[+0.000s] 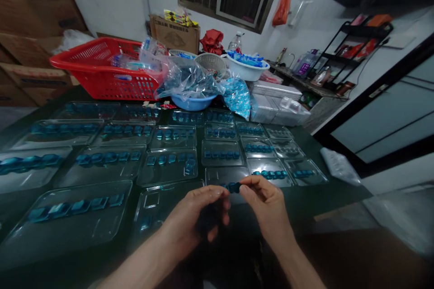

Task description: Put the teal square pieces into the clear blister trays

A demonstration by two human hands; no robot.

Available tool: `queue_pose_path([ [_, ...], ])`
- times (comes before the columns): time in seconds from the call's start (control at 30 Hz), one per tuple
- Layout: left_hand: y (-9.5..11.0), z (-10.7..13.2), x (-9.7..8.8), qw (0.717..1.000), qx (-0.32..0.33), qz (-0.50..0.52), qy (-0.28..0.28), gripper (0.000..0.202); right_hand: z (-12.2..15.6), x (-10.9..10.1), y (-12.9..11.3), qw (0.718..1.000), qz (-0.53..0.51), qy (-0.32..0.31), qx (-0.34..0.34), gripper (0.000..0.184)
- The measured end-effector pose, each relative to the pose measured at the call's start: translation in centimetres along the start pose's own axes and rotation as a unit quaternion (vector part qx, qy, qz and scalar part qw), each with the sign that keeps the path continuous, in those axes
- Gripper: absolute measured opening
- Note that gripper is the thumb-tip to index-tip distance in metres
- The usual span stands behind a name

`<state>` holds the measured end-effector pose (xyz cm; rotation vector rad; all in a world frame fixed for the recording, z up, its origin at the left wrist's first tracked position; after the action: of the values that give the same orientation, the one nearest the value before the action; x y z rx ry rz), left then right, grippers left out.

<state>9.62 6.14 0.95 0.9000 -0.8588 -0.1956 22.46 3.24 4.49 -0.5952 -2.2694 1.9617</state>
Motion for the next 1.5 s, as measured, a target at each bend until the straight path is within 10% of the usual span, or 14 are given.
queue_pose_path([
  [0.67, 1.0, 0.2, -1.0, 0.945, 0.090, -0.266, 0.168, 0.020, 2.1, 2.3, -2.0, 0.975, 0.146, -0.001, -0.168, 0.020],
  [0.87, 1.2, -0.1, -0.8, 0.934, 0.092, -0.299, 0.171, 0.016, 2.7, 2.5, -2.3, 0.972, 0.119, 0.083, -0.185, 0.016],
  [1.23, 0.3, -0.3, -0.5, 0.984, 0.057, -0.151, 0.068, 0.015, 2.2, 2.0, -1.6, 0.988, 0.013, -0.128, -0.084, 0.026],
  [1.5, -0.5, -0.8, 0.2, 0.988, 0.000, -0.145, 0.044, 0.016, 1.6, 1.4, -1.1, 0.993, -0.023, -0.086, -0.081, 0.018],
])
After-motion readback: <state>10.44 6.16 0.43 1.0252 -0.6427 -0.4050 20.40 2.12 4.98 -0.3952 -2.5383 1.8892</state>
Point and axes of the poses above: each hand's wrist, its own z-axis away from the middle knuckle, its own x-axis out of the palm, y = z × x, the point moved 7 cm from there along -z, towards the middle knuckle, and after that the axes turned 4 degrees about -z, right-handed, at the moved point
